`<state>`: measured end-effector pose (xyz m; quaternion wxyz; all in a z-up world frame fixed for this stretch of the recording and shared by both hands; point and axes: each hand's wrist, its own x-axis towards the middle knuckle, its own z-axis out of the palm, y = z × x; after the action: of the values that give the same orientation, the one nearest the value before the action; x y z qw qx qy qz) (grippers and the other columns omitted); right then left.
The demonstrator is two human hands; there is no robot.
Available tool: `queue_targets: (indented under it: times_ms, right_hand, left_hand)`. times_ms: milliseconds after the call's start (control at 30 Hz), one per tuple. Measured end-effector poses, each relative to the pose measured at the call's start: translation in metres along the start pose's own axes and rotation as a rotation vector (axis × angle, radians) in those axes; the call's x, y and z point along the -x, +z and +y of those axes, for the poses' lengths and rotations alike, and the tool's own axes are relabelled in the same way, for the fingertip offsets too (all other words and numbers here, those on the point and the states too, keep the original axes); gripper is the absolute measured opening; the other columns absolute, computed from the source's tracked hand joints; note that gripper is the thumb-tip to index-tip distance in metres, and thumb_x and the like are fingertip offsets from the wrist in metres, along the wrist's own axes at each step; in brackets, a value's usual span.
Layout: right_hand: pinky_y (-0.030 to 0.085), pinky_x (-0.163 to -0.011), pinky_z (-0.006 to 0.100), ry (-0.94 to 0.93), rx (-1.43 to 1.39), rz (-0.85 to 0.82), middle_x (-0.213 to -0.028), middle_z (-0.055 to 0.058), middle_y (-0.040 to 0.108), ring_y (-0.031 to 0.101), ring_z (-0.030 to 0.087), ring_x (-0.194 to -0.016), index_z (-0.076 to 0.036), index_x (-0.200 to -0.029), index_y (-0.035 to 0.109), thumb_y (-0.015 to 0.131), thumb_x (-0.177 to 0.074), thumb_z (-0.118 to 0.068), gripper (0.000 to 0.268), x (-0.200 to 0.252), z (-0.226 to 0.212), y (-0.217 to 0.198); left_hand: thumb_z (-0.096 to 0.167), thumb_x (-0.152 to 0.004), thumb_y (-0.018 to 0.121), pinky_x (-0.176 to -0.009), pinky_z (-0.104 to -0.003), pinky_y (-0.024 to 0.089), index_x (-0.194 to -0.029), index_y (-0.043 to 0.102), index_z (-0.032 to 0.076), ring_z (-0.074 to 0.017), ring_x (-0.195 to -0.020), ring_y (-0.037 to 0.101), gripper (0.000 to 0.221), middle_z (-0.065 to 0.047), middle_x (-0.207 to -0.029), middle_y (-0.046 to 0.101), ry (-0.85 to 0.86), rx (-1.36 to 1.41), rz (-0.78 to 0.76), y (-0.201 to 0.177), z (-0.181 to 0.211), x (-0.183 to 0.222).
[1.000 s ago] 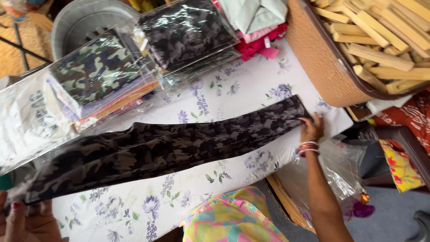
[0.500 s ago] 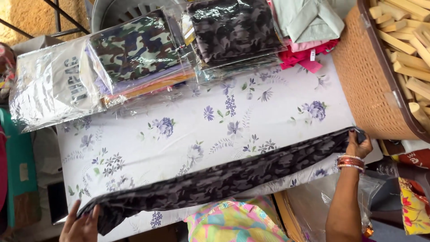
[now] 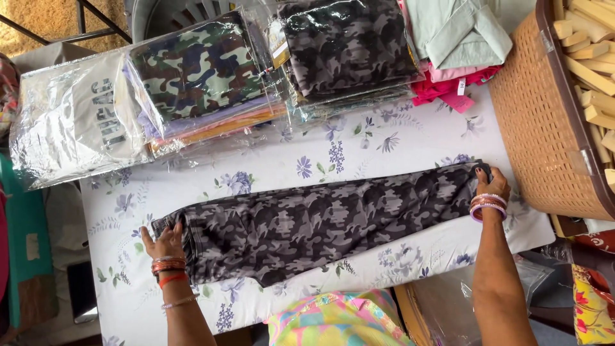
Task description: Folding camouflage patterned leggings and placing them into clear plastic bags for packaging.
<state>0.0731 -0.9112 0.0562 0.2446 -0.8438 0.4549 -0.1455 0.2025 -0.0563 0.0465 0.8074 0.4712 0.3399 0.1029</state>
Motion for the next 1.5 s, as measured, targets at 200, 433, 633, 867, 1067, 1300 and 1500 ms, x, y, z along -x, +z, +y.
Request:
queue_targets:
  times_ms: [200, 433, 633, 867, 1067, 1300, 1500]
  right_hand:
    - [0.049, -0.097, 0.051, 0.137, 0.134, -0.229, -0.133, 0.023, 0.064, 0.062, 0.043, -0.116, -0.013, -0.139, 0.058, 0.074, -0.094, -0.048, 0.06, -0.001, 0.018, -0.024]
    - [0.05, -0.095, 0.046, 0.195, -0.054, -0.383, -0.137, 0.024, 0.057, 0.06, 0.037, -0.119, -0.003, -0.144, 0.048, 0.082, -0.086, -0.034, 0.074, 0.012, 0.064, -0.02]
    - [0.059, -0.062, 0.029, 0.316, -0.474, -0.265, -0.123, 0.017, 0.062, 0.066, 0.023, -0.086, -0.003, -0.14, 0.051, 0.076, -0.09, -0.01, 0.056, 0.027, 0.046, -0.021]
    - [0.053, -0.052, 0.027, 0.196, -0.482, -0.12, -0.127, 0.019, 0.061, 0.063, 0.015, -0.062, -0.006, -0.129, 0.06, 0.078, -0.089, -0.004, 0.043, 0.021, 0.019, -0.043]
    - [0.056, -0.055, 0.031, 0.147, -0.365, -0.081, -0.132, 0.022, 0.058, 0.066, 0.02, -0.065, -0.008, -0.127, 0.061, 0.078, -0.089, -0.002, 0.043, 0.026, 0.019, -0.049]
    - [0.056, -0.084, 0.051, 0.216, -0.077, -0.095, -0.133, 0.025, 0.063, 0.067, 0.035, -0.093, -0.014, -0.137, 0.057, 0.076, -0.094, -0.019, 0.048, 0.038, 0.053, -0.015]
    - [0.029, -0.107, 0.069, -0.265, 0.281, 0.215, -0.152, 0.025, 0.048, 0.042, 0.044, -0.138, -0.011, -0.15, 0.049, 0.075, -0.094, -0.032, 0.065, 0.106, -0.051, 0.013]
  left_hand:
    - [-0.009, -0.085, 0.066, -0.092, -0.031, 0.054, -0.139, 0.055, 0.006, -0.0186, -0.097, 0.063, 0.057, -0.011, -0.114, 0.062, 0.632, -1.129, 0.116, -0.026, -0.077, 0.114]
    - [0.03, -0.073, 0.087, -0.069, -0.036, 0.06, -0.133, 0.047, 0.003, -0.0258, -0.092, 0.062, 0.077, -0.016, -0.111, 0.054, 0.247, -1.26, -0.168, -0.013, -0.125, 0.252]
    - [0.019, -0.073, 0.085, -0.07, -0.039, 0.057, -0.122, 0.061, 0.015, -0.0284, -0.084, 0.066, 0.055, -0.012, -0.109, 0.057, 0.292, -1.459, -0.248, -0.024, -0.148, 0.229]
    - [0.006, -0.076, 0.069, -0.067, -0.039, 0.057, -0.103, 0.073, 0.01, -0.0255, -0.068, 0.065, 0.028, -0.01, -0.083, 0.064, 0.291, -1.216, -0.24, -0.021, -0.109, 0.233]
    - [0.02, -0.084, 0.064, -0.072, -0.044, 0.056, -0.107, 0.069, 0.018, -0.0314, -0.08, 0.07, 0.024, -0.008, -0.093, 0.071, 0.242, -1.553, -0.332, 0.006, -0.068, 0.263]
    - [0.024, -0.082, 0.063, -0.082, -0.048, 0.057, -0.111, 0.063, 0.025, -0.0329, -0.099, 0.072, 0.029, -0.003, -0.112, 0.073, 0.086, -1.833, -0.56, 0.013, -0.081, 0.246]
    - [0.037, -0.091, 0.062, -0.1, -0.039, 0.054, -0.123, 0.065, 0.027, -0.0231, -0.114, 0.069, 0.034, -0.003, -0.12, 0.073, 0.113, -1.963, -0.624, 0.064, -0.081, 0.244]
